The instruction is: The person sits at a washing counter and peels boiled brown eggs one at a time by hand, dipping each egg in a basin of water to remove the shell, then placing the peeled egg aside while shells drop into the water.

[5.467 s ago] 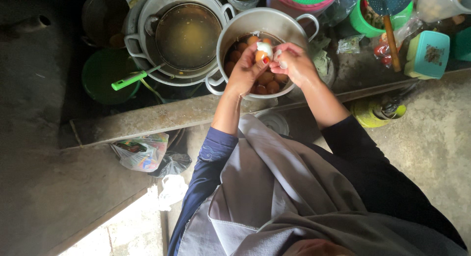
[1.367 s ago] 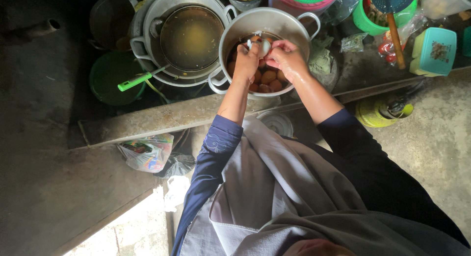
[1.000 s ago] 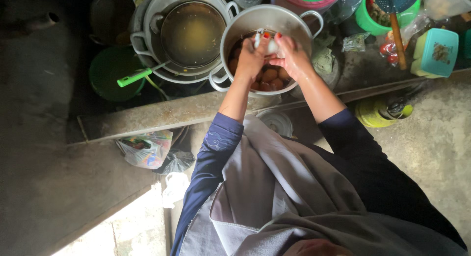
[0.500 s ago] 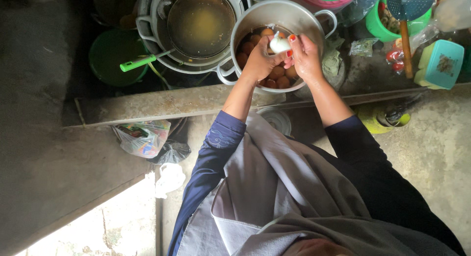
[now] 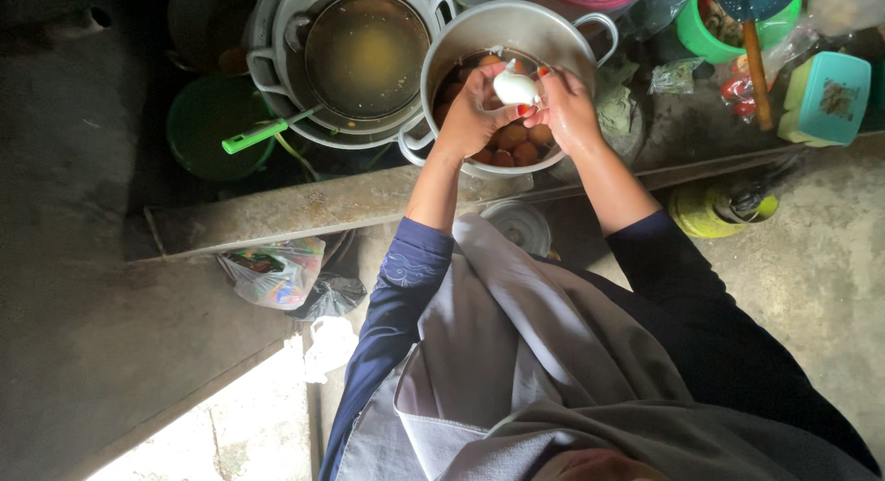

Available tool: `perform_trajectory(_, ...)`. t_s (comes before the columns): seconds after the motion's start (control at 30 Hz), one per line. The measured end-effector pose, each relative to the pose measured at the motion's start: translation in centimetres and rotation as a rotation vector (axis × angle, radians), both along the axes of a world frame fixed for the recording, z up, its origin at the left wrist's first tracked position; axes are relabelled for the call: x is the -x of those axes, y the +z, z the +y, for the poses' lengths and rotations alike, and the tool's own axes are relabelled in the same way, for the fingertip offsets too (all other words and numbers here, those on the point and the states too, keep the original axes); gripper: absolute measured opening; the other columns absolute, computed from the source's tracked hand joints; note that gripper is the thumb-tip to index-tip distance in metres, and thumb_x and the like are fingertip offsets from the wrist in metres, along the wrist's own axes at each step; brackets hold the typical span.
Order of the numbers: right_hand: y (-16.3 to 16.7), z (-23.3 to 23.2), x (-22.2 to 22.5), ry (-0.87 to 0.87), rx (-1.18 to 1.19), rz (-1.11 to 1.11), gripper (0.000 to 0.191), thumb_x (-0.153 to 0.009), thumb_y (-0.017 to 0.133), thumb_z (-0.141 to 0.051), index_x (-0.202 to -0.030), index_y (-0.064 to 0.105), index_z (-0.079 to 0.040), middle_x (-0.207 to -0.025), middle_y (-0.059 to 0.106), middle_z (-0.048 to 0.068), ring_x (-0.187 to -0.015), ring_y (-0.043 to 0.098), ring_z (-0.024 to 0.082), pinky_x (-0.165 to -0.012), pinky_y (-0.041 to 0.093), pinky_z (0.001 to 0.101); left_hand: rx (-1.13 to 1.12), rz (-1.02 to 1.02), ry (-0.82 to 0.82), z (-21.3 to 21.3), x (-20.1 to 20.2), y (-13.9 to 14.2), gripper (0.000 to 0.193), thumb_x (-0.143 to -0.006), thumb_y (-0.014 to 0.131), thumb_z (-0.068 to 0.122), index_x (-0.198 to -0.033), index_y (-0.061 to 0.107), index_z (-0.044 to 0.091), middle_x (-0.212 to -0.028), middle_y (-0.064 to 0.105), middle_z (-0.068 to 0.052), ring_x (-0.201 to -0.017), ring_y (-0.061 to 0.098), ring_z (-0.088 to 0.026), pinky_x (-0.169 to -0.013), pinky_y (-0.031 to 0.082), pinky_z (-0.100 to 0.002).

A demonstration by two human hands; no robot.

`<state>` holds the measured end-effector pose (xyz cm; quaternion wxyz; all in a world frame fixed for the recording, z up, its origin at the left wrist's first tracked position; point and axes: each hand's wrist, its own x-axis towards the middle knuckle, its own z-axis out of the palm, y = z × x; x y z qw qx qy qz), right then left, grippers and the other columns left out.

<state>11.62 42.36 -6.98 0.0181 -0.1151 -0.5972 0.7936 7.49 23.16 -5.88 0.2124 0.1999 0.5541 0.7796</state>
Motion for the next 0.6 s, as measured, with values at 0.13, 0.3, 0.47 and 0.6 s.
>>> perform_trajectory(0.13,-0.1,0.2,0.0,0.023,0.123,0.017,0.024,-0.101,0.056,-0.027,-0.117,0.058,-0.009,-0.099,0.071,0.010,-0.070,0.071,0.020,-0.060,0.063,0.0357,0.070,0.017,-0.011,-0.9,0.3,0.4,0.071,-0.087,0.082,0.000,-0.146,0.042,0.001,-0.129,0.068,-0.011,-0.115,0.065,-0.019,-0.101,0.054,-0.034)
perform_trajectory(0.3,0.5,0.0,0.0,0.105,-0.004,0.052,0.026,-0.106,0.059,-0.026,-0.121,0.059,-0.004,-0.108,0.069,0.006,-0.078,0.069,0.015,-0.063,0.062,0.0316,0.061,0.016,-0.067,-1.8,0.5,0.8,0.064,-0.090,0.078,-0.004,-0.145,0.046,0.001,-0.130,0.069,-0.011,-0.119,0.065,-0.019,-0.105,0.052,-0.034)
perform_trajectory(0.47,1.5,0.1,0.6,0.243,-0.188,0.084,0.021,-0.106,0.066,-0.017,-0.118,0.061,-0.001,-0.102,0.068,0.007,-0.077,0.068,0.012,-0.061,0.059,0.0268,0.069,0.022,-0.153,-2.7,0.9,1.3,0.065,-0.092,0.075,-0.006,-0.149,0.044,0.001,-0.136,0.065,-0.010,-0.124,0.064,-0.020,-0.108,0.051,-0.033)
perform_trajectory(0.6,1.5,-0.1,1.2,0.214,-0.266,0.103,0.020,-0.111,0.062,-0.018,-0.114,0.063,0.002,-0.097,0.070,0.009,-0.072,0.068,0.013,-0.058,0.058,0.0269,0.041,-0.030,-0.199,-3.0,1.1,1.5,0.072,-0.093,0.072,-0.009,-0.155,0.038,0.002,-0.141,0.064,-0.012,-0.130,0.062,-0.021,-0.111,0.049,-0.032)
